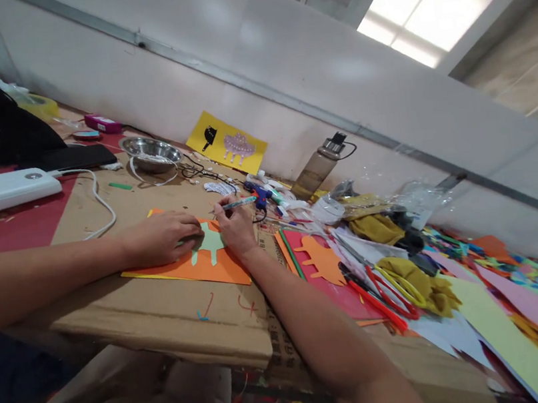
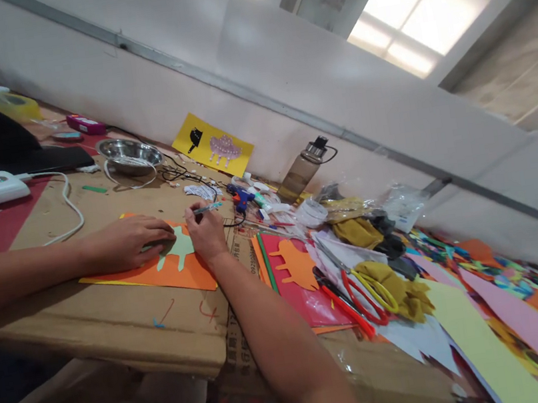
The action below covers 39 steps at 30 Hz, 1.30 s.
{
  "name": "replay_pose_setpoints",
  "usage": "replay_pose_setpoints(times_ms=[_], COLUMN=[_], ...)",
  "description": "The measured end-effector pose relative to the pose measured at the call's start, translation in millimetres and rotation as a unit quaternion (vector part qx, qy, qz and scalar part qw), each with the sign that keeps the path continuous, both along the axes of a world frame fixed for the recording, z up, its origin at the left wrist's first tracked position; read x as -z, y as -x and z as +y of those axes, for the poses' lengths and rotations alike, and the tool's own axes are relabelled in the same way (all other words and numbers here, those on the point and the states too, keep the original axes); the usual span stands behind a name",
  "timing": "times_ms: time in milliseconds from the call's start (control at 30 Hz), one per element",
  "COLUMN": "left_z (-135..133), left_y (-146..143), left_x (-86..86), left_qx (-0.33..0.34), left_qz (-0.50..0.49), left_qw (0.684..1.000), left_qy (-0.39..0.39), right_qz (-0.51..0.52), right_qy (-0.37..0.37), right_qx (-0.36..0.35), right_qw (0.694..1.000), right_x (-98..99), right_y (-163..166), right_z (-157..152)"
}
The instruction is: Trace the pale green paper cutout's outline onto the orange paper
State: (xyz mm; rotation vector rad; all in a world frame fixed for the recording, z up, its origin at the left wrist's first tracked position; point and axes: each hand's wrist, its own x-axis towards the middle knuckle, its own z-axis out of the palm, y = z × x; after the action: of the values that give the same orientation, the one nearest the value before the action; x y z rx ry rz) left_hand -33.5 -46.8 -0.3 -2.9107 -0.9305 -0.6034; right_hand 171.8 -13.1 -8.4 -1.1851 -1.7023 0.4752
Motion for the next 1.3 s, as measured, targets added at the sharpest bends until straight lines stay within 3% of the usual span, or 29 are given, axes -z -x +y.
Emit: replay_pose_setpoints(times_ms=[367,867,1300], left_z=[2.5,-8.8,-9.1], left_y=[-4.0,-7.6,-8.1], left_x=[7.8,11.7,13.9], left_qx=[-0.005,-0.007,-0.027], left_qz=[-0.006,-0.010,0.000], left_qw=[1.000,1.000,0.999], left_qy=[-0.012,0.007,0.019], right_qz=[0.088,0.284,0.327], right_qy=[0.018,0.180,0.195], right_qx=[-0.007,0.005,0.005], right_qw=[0.996,0.942,0.925], right_x=[-5.6,-1.4,-0.3], right_y=[-7.7,-18.2,-20.6], right_z=[-11.0,-23.2,-22.7])
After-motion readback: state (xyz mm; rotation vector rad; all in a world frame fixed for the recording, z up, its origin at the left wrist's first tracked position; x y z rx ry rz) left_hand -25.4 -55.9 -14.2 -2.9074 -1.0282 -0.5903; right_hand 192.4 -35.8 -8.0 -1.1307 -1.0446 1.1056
